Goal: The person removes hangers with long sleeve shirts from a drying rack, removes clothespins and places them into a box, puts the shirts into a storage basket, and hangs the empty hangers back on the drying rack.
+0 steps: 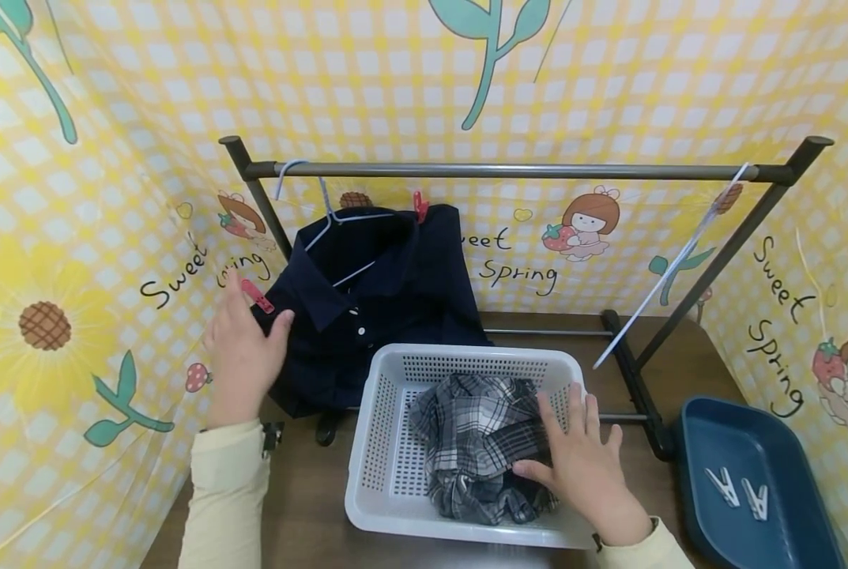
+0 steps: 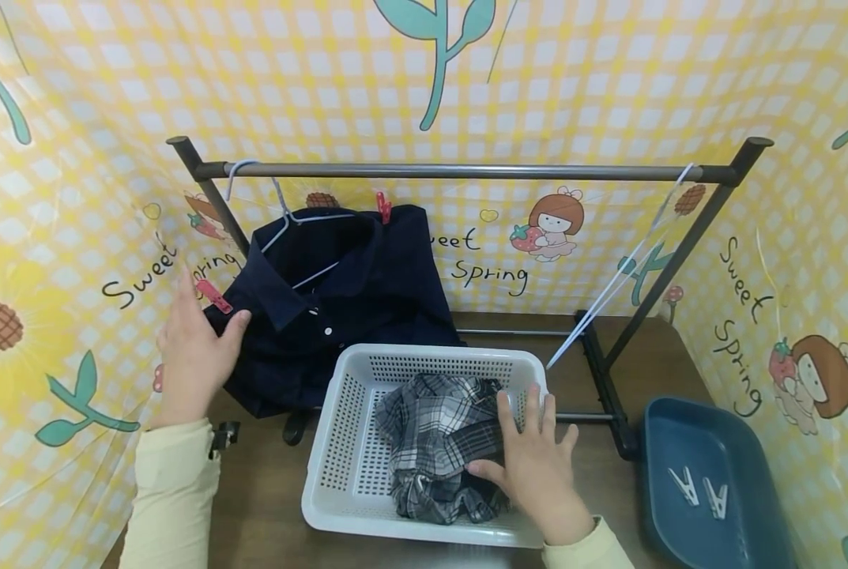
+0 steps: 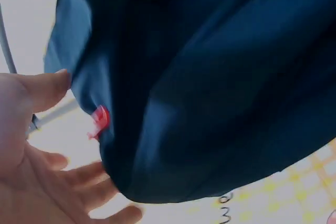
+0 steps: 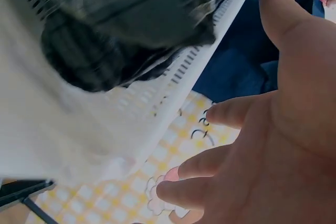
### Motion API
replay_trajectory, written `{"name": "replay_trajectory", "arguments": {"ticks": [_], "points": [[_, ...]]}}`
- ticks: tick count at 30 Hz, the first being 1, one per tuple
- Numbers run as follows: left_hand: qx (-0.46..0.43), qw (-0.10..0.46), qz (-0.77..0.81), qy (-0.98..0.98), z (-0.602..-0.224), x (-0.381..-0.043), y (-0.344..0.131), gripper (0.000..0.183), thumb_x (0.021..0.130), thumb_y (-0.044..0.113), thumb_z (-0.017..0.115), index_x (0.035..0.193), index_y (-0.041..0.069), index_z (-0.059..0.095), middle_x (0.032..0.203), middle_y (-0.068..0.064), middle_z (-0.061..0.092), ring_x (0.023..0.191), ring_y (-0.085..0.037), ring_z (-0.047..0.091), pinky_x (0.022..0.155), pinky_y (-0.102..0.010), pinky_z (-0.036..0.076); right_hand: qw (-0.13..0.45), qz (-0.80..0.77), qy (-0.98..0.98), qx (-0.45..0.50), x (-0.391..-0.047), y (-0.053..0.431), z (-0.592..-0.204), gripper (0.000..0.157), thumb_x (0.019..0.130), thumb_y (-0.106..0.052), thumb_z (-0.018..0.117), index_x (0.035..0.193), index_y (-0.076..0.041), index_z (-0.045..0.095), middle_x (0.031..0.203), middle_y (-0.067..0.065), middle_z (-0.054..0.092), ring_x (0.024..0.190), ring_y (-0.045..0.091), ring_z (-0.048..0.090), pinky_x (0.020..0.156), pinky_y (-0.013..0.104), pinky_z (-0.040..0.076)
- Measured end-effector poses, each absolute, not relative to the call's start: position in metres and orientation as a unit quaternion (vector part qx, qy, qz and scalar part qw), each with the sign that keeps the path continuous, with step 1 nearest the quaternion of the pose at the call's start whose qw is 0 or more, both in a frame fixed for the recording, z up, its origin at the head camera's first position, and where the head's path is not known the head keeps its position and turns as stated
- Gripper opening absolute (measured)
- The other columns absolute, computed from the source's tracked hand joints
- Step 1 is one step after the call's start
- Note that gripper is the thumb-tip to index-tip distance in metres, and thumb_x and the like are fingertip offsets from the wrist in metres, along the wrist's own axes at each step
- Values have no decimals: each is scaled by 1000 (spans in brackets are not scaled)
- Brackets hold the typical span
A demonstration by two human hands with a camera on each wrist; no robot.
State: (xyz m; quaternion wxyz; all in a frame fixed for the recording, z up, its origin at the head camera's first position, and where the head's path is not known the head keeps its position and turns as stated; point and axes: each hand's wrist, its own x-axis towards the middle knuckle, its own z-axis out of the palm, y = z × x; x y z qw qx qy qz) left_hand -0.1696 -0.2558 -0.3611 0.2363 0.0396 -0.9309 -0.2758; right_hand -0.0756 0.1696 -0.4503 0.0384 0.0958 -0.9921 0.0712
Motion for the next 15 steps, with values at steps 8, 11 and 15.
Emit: {"name": "replay_trajectory", "arguments": {"ticks": [8, 11, 15], "points": [[86, 117, -375, -916, -353, -193, -279, 84, 85, 63, 52, 144, 10, 25, 107, -19, 52, 101, -38, 49, 80, -51, 37, -7, 107, -992, 69, -79, 182, -451, 102, 74, -65, 66, 148, -6, 27, 146, 38, 10, 127, 60, 17, 77, 79, 25], [83, 119, -371, -917, -354, -195, -279, 86, 82, 66, 55, 141, 10, 30, 98, -16, 49, 94, -36, 48, 76, -46, 37, -57, 143, -986, 61, -80, 186, -451, 104, 77, -64, 63, 149, -3, 20, 145, 40, 3, 125, 62, 18, 72, 77, 32], [70, 139, -356, -921, -356, -196, -274, 75, 82, 64, 57, 129, 7, 44, 102, -17, 55, 94, -34, 50, 73, -43, 37, -110, 200, -972, 48, -80, 193, -453, 97, 86, -53, 61, 148, 3, 10, 142, 44, -7, 118, 63, 29, 73, 69, 40]]}}
